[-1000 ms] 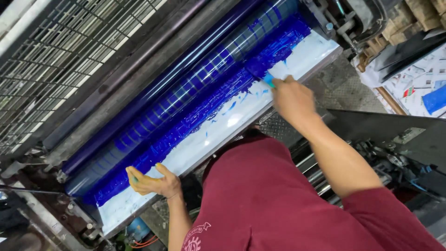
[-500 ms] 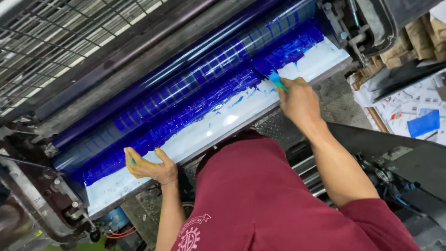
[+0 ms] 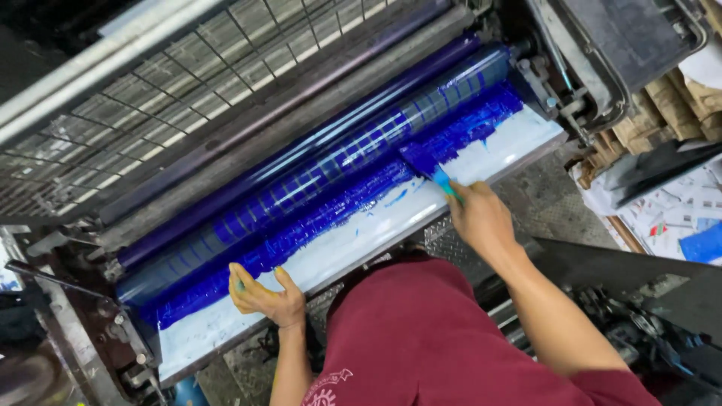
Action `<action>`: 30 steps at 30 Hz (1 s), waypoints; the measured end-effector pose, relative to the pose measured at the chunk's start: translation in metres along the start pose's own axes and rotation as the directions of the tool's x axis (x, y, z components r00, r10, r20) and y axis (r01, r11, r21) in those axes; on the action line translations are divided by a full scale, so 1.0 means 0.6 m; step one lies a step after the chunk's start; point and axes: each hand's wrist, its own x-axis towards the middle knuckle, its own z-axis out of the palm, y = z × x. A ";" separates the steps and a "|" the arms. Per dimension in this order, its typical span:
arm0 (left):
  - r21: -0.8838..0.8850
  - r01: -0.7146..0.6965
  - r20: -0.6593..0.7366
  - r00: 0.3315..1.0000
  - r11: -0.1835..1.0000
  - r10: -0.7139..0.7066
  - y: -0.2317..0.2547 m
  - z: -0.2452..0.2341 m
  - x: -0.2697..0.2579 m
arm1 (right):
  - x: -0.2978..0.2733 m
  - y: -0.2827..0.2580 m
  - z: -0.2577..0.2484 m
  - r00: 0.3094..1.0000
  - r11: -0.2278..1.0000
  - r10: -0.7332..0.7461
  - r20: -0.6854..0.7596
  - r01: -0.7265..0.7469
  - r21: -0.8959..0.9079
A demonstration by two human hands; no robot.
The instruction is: Applying blue ink to the rollers of an offset printing machine and cleaning the edges.
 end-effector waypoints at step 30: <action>-0.306 -0.142 0.102 0.978 0.941 0.181 -0.012 -0.038 0.004 | -0.075 -0.096 0.027 0.990 0.999 0.034 0.137 -0.036 0.012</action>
